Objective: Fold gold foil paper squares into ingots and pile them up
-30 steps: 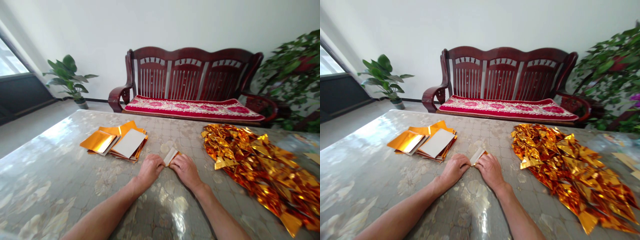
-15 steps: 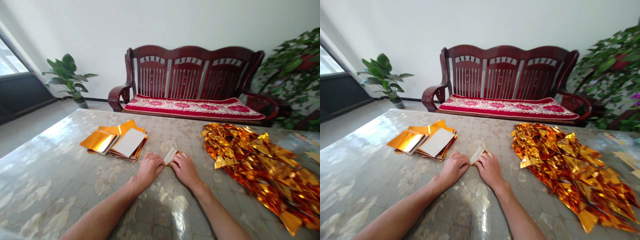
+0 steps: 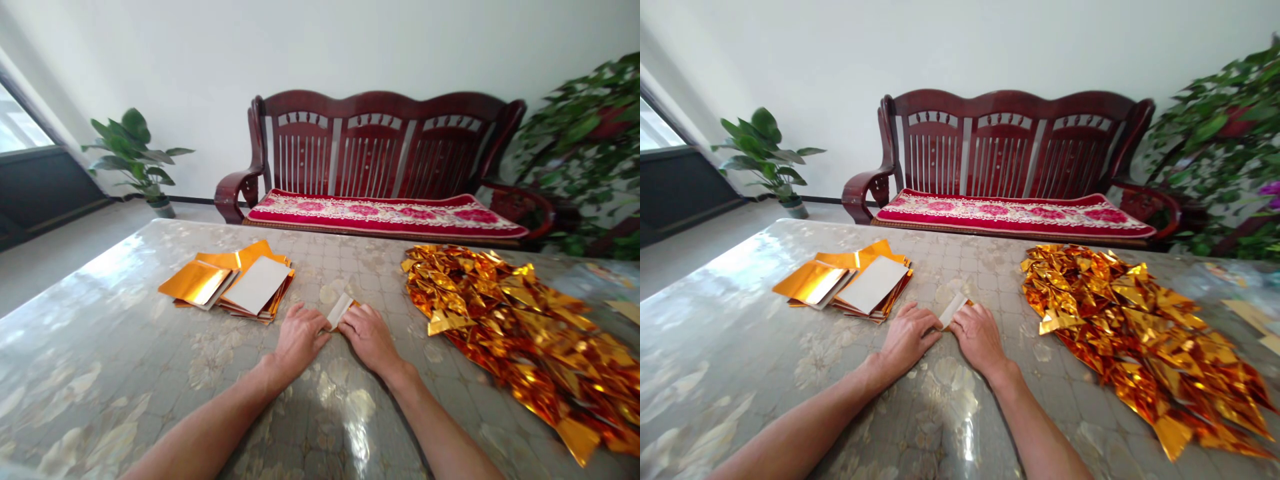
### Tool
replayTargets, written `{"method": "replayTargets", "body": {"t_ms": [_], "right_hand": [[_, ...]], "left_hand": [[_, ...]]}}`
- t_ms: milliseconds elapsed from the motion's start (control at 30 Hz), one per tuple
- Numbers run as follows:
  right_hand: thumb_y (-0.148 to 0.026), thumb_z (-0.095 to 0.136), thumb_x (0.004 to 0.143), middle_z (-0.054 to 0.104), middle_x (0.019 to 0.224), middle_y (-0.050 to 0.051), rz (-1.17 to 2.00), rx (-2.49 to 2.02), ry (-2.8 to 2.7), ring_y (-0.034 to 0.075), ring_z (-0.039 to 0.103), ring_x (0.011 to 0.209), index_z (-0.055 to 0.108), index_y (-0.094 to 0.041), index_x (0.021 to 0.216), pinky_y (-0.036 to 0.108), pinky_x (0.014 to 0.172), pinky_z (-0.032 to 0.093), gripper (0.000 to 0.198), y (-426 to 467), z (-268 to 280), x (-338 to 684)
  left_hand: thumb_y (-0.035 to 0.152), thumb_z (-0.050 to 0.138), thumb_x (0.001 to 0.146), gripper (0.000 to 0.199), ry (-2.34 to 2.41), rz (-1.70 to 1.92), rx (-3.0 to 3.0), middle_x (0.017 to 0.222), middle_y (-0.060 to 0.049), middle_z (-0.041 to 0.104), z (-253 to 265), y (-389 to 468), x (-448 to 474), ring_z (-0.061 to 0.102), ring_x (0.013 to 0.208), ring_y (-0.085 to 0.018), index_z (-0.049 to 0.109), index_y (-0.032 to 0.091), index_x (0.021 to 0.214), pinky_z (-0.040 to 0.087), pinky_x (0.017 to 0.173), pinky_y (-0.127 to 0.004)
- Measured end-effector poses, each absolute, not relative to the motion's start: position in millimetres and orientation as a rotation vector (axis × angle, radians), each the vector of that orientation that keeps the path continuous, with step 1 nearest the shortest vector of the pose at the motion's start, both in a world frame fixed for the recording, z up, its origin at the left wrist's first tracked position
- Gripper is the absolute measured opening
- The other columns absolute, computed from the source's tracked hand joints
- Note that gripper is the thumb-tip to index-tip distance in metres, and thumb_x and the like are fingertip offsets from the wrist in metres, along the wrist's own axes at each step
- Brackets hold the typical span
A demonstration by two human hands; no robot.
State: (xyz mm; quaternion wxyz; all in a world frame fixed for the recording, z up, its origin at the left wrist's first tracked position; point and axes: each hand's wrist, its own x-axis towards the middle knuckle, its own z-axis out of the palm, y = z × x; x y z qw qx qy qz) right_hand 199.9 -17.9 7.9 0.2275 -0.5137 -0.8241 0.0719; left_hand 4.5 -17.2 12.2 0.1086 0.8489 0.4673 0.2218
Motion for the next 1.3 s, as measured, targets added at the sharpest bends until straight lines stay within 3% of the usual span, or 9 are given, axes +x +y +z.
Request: {"method": "replayTargets", "body": {"t_ms": [433,967,1300], "right_hand": [[-0.029,0.062,0.092,0.066,0.084,-0.001,0.317,-1.501,-2.093,0.019,0.053,0.086,0.062,-0.023,0.081,0.031,0.078,0.036,0.012,-16.5,5.8,201.5],[-0.033,0.059,0.094,0.067,0.088,0.002,0.100,-1.580,-2.216,0.021,0.054,0.088,0.062,-0.023,0.081,0.033,0.078,0.034,0.017,-15.7,4.7,197.2],[-0.031,0.062,0.093,0.067,0.089,0.002,0.083,-1.586,-2.205,0.021,0.054,0.088,0.061,-0.023,0.082,0.033,0.077,0.033,0.014,-16.7,4.0,195.8]], "left_hand": [[0.026,0.059,0.092,0.017,1.456,0.628,2.476,0.085,-0.001,0.071,14.6,-17.4,12.1,0.064,0.087,-0.018,0.071,0.023,0.080,0.028,0.108,-0.044],[0.014,0.055,0.090,0.021,1.405,0.620,2.383,0.091,-0.001,0.072,16.6,-22.0,5.6,0.064,0.093,-0.018,0.073,0.024,0.085,0.028,0.112,-0.044],[0.026,0.057,0.093,0.021,1.477,0.647,2.482,0.084,-0.001,0.071,12.4,-19.3,9.8,0.064,0.086,-0.018,0.070,0.022,0.077,0.028,0.111,-0.044]]}}
